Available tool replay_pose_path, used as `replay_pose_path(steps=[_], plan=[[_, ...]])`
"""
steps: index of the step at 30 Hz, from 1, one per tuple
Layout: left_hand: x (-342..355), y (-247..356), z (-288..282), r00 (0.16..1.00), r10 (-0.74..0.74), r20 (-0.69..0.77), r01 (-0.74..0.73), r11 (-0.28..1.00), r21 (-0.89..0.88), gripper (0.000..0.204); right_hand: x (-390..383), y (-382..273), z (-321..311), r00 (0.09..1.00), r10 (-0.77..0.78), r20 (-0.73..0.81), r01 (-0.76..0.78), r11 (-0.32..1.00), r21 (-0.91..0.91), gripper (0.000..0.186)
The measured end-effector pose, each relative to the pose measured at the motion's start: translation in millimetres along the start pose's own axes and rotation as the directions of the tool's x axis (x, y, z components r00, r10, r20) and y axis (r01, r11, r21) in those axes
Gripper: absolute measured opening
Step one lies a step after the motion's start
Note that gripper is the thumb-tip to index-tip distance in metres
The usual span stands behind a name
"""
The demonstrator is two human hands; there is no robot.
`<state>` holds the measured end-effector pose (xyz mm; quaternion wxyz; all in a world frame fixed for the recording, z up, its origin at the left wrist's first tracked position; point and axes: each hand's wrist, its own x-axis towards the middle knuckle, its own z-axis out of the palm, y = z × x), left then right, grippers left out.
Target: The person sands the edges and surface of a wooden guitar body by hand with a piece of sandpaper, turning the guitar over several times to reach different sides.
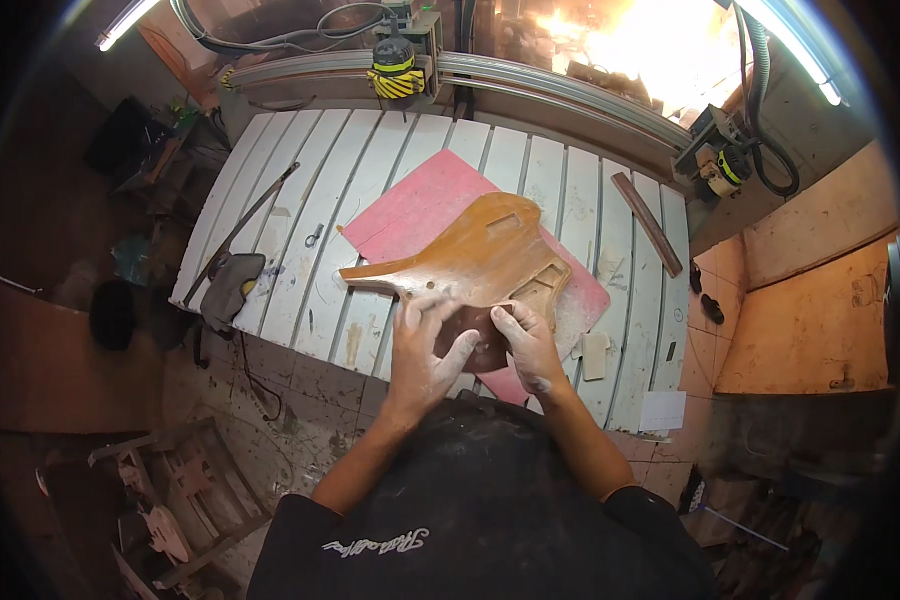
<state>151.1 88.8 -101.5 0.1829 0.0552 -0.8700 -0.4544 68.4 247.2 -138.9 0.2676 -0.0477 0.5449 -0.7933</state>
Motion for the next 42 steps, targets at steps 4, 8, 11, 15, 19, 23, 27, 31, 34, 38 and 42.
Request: replay_pose_path(steps=[4, 8, 11, 15, 19, 23, 27, 31, 34, 38, 42], plan=[[17, -21, -9, 0.975, 0.221, 0.035, -0.224, 0.966, 0.126, 0.029, -9, -12, -1, 0.983, 0.127, 0.134, -0.127, 0.992, -0.01, 0.02], [18, -20, -9, 0.959, -0.099, 0.265, 0.138, 0.982, -0.133, 0.021, -5, -17, -3, 0.994, 0.002, 0.114, 0.012, 0.992, -0.122, 0.02], [15, -22, -7, 0.966, 0.026, 0.258, -0.017, 0.999, -0.038, 0.018, 0, -16, -14, 0.982, -0.048, 0.182, 0.122, 0.899, -0.421, 0.017], [12, -22, -7, 0.943, 0.151, 0.296, -0.196, 0.972, 0.128, 0.015, 1, -33, -8, 0.963, -0.045, 0.267, 0.229, 0.661, -0.714, 0.019], [6, -20, -3, 0.935, 0.204, 0.29, -0.275, 0.933, 0.234, 0.012, 6, -28, -11, 0.915, -0.066, 0.397, 0.377, 0.483, -0.79, 0.023], [-5, -28, 9, 0.936, 0.26, 0.237, -0.315, 0.92, 0.234, 0.009, 9, -8, -13, 0.894, -0.131, 0.428, 0.439, 0.439, -0.783, 0.022], [-15, -35, 24, 0.927, 0.319, 0.196, -0.368, 0.877, 0.309, 0.007, 10, 19, -23, 0.975, 0.09, 0.201, 0.103, 0.621, -0.777, 0.024], [-16, -49, 37, 0.923, 0.335, 0.19, -0.381, 0.864, 0.329, 0.007, 20, 34, -36, 0.903, 0.429, 0.015, -0.347, 0.752, -0.561, 0.028], [-1, -41, 30, 0.962, 0.226, 0.15, -0.264, 0.908, 0.326, 0.008, 20, 33, -35, 0.987, 0.083, 0.135, -0.009, 0.878, -0.478, 0.029], [5, -46, 34, 0.949, 0.273, 0.161, -0.308, 0.913, 0.269, 0.01, 30, 28, -32, 0.981, 0.171, 0.088, -0.104, 0.856, -0.506, 0.029], [13, -47, 46, 0.823, 0.538, 0.182, -0.566, 0.804, 0.183, 0.011, 71, 44, -68, 0.978, 0.135, -0.156, -0.205, 0.724, -0.659, 0.029]])
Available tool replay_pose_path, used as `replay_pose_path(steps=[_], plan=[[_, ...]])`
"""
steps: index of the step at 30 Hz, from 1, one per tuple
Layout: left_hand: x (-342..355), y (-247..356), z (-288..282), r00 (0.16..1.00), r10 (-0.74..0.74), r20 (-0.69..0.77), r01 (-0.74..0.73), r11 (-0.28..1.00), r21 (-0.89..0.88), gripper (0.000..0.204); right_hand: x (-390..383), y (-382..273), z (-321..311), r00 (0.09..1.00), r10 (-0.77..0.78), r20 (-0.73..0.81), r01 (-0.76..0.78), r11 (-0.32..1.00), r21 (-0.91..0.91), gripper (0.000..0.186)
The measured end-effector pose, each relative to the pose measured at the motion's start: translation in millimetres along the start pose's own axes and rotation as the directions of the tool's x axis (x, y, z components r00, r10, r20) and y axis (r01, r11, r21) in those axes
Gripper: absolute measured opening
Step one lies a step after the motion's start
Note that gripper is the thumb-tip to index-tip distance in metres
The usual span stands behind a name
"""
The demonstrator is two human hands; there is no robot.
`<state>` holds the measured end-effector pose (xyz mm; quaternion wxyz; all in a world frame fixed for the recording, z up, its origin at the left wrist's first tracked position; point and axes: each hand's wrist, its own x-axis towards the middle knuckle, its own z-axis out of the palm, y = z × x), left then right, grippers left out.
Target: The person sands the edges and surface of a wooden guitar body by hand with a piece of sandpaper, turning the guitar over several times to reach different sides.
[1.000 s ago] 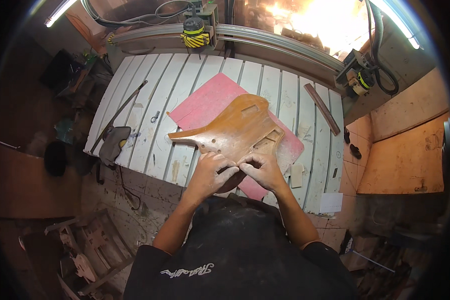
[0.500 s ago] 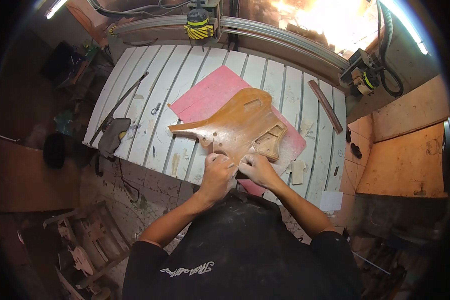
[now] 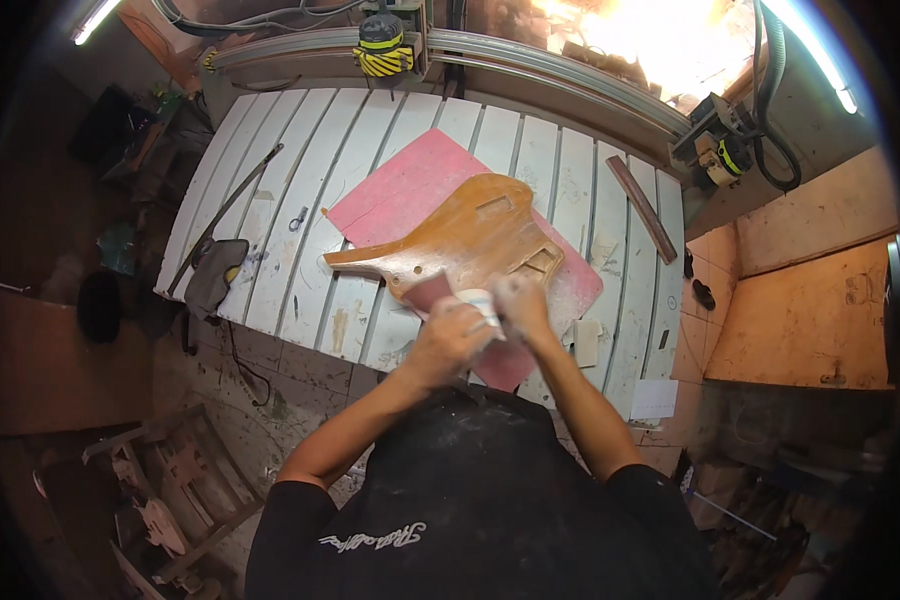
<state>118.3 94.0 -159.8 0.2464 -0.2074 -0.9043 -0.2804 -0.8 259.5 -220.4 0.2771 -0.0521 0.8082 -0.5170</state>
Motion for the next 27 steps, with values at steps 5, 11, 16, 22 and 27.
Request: replay_pose_path(steps=[5, 11, 16, 22, 27], plan=[[36, 1, -48, 0.9, -0.122, -0.419, 0.086, 0.991, -0.102, 0.013, 56, 81, -133, 0.695, 0.268, -0.668, -0.119, 0.958, 0.26, 0.032], [61, -98, -86, 0.707, -0.407, -0.578, 0.584, 0.797, 0.154, 0.024, 0, 16, -135, 0.783, 0.044, -0.62, 0.082, 0.981, 0.174, 0.024], [60, -41, 15, 0.739, -0.621, 0.263, 0.65, 0.554, -0.52, 0.059, -36, 6, -51, 0.929, 0.138, -0.344, 0.093, 0.813, 0.575, 0.013], [-5, -18, 65, 0.585, -0.574, 0.572, 0.784, 0.22, -0.581, 0.036, -57, 48, -52, 0.91, 0.037, -0.414, 0.11, 0.94, 0.324, 0.014], [-13, -27, 47, 0.494, -0.702, 0.513, 0.748, 0.042, -0.663, 0.026, -82, 123, -82, 0.727, -0.112, -0.677, -0.386, 0.749, -0.538, 0.038]])
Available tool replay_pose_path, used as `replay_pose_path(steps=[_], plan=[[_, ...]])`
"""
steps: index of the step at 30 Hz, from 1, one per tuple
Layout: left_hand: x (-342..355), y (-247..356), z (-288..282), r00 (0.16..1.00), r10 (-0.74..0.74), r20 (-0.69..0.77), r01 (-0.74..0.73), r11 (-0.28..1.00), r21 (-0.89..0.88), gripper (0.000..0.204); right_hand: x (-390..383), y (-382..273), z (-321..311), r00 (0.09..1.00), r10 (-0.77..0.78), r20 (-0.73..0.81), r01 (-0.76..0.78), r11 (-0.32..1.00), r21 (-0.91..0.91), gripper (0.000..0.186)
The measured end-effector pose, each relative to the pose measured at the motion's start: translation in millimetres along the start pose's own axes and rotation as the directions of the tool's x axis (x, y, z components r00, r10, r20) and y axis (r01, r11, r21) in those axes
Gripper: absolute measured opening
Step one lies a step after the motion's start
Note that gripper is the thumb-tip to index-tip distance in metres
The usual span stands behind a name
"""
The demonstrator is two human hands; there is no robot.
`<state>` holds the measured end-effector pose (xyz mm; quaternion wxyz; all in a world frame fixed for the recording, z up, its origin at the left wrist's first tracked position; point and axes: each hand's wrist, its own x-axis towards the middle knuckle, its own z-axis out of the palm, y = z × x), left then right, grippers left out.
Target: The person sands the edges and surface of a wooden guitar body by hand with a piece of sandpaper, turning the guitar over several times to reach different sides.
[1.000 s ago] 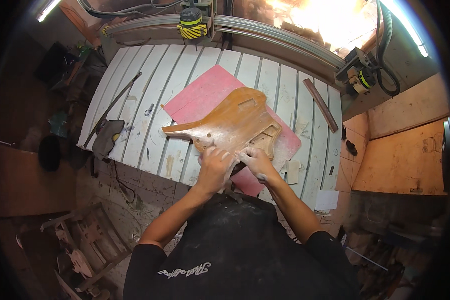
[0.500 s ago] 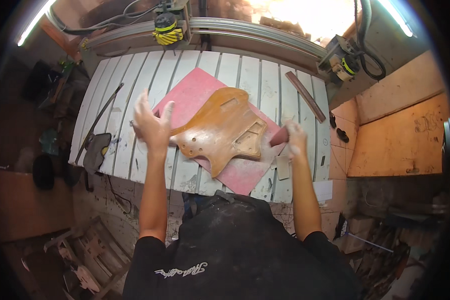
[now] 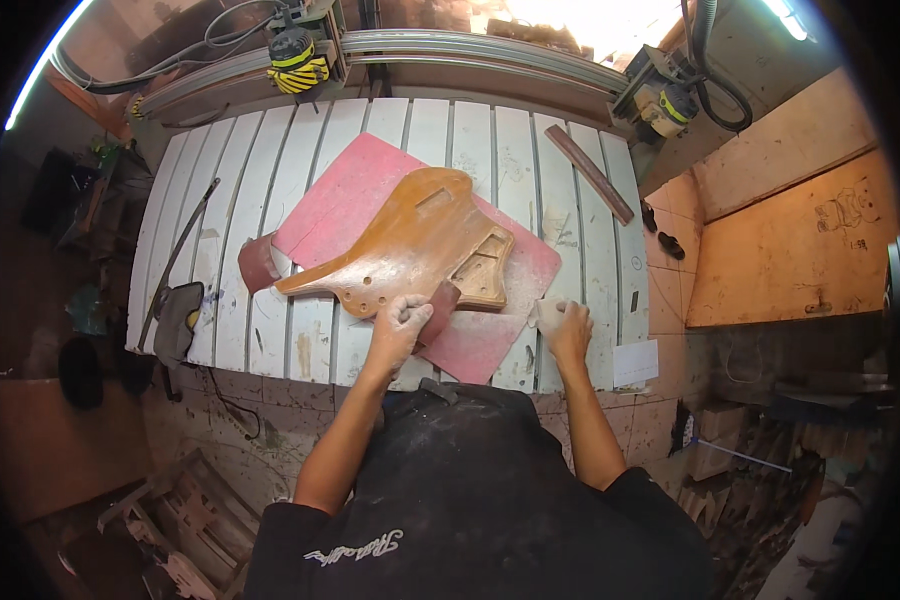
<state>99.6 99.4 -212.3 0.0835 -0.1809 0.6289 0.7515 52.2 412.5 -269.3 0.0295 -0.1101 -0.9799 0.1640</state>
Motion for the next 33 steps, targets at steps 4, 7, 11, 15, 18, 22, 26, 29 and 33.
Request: replay_pose_path(steps=[4, 7, 11, 15, 18, 22, 26, 29, 33], plan=[[-6, 10, -1, 0.999, -0.05, 0.012, 0.05, 0.997, -0.064, 0.027, 13, 35, 9, 0.994, -0.101, 0.051, 0.097, 0.993, 0.074, 0.051], [-13, 22, 2, 0.997, -0.058, 0.045, 0.063, 0.992, -0.107, 0.028, 28, 14, -8, 0.974, 0.015, 0.227, -0.139, 0.831, 0.539, 0.049], [-19, 39, 16, 0.98, -0.055, 0.191, 0.082, 0.987, -0.138, 0.028, 11, -51, -37, 0.732, -0.327, 0.598, -0.62, 0.046, 0.784, 0.044], [-15, 39, 28, 0.973, 0.183, 0.139, -0.198, 0.975, 0.099, 0.025, -25, -122, -57, 0.59, -0.415, 0.693, -0.774, -0.048, 0.631, 0.06], [-20, 42, 32, 0.966, 0.256, -0.023, -0.239, 0.93, 0.279, 0.021, -36, -131, -42, 0.556, -0.577, 0.598, -0.767, -0.079, 0.637, 0.072], [-25, 41, 28, 0.86, 0.496, -0.115, -0.397, 0.795, 0.46, 0.024, -45, -132, -25, 0.588, -0.516, 0.623, -0.733, -0.015, 0.68, 0.072], [-22, 40, 16, 0.863, 0.504, -0.039, -0.413, 0.748, 0.519, 0.025, -41, -129, -26, 0.534, -0.47, 0.703, -0.744, 0.135, 0.655, 0.059], [-20, 39, 10, 0.847, 0.53, 0.03, -0.449, 0.685, 0.574, 0.024, -41, -132, -31, 0.496, -0.448, 0.743, -0.775, 0.157, 0.612, 0.055], [-21, 38, 9, 0.858, 0.513, 0.04, -0.442, 0.694, 0.568, 0.023, -42, -142, -42, 0.487, -0.453, 0.747, -0.738, 0.244, 0.629, 0.05]])
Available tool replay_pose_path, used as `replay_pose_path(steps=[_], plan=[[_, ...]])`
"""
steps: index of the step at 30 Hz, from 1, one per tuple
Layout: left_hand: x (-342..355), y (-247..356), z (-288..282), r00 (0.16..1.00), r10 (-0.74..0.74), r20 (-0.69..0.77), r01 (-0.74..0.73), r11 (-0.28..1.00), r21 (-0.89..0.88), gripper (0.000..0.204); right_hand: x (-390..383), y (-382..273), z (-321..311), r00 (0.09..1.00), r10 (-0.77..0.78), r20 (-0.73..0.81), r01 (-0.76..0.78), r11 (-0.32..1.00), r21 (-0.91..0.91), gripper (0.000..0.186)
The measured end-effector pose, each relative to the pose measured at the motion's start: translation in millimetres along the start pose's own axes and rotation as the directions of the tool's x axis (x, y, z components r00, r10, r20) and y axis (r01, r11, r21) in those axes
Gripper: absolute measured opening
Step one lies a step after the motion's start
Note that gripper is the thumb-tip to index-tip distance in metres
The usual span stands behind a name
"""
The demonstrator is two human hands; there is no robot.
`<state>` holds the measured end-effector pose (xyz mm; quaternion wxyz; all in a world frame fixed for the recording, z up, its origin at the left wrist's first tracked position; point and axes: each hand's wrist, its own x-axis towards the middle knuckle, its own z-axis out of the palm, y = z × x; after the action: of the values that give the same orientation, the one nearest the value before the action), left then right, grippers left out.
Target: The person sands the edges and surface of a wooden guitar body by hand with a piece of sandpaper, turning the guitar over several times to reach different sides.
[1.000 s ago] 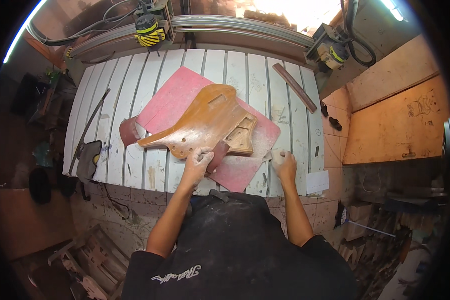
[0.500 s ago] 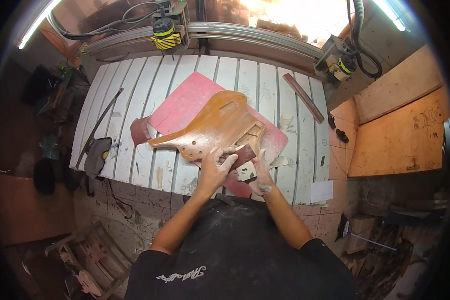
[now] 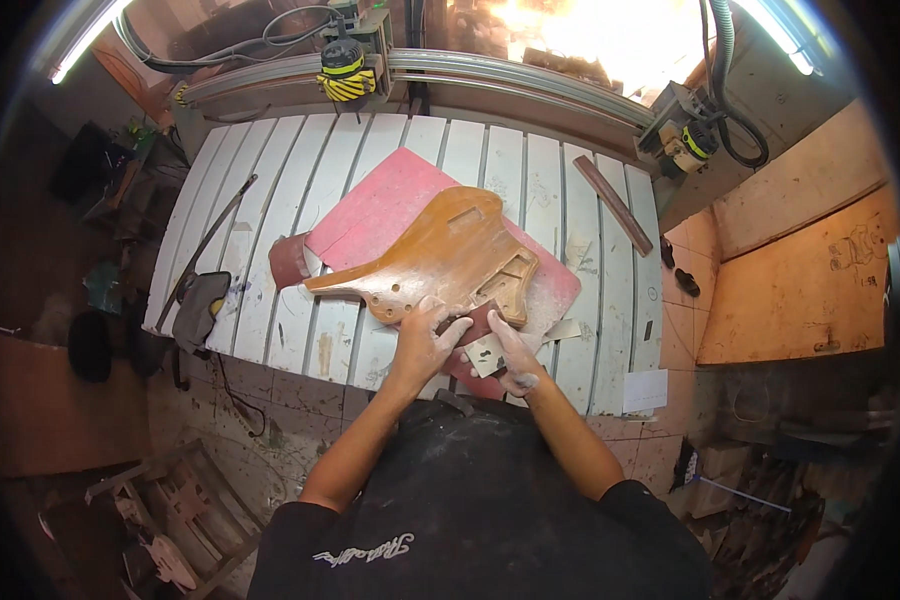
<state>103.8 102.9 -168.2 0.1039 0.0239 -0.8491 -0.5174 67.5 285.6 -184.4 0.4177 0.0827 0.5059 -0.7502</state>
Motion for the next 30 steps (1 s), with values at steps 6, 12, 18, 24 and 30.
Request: replay_pose_path(steps=[6, 12, 18, 24, 30], plan=[[1, -18, -3, 1.0, 0.008, 0.013, -0.005, 0.982, -0.188, 0.028, -2, -5, 6, 0.977, 0.037, 0.209, -0.108, 0.935, 0.339, 0.049], [8, -56, -18, 0.992, 0.033, 0.121, 0.0, 0.966, -0.259, 0.065, -19, -14, 15, 0.92, 0.112, 0.376, -0.238, 0.921, 0.309, 0.054], [38, -87, -29, 0.979, 0.167, 0.12, -0.182, 0.975, 0.131, 0.077, 26, -14, -14, 0.96, -0.148, 0.237, 0.222, 0.921, -0.322, 0.025], [90, -127, -23, 0.981, -0.006, -0.195, 0.111, 0.839, 0.533, 0.079, 131, -76, -42, 0.69, -0.723, 0.023, 0.26, 0.218, -0.941, 0.017], [99, -120, -13, 0.954, -0.228, -0.193, 0.298, 0.704, 0.644, 0.069, 144, 23, -2, 0.523, -0.801, 0.29, 0.222, -0.201, -0.954, 0.017]])
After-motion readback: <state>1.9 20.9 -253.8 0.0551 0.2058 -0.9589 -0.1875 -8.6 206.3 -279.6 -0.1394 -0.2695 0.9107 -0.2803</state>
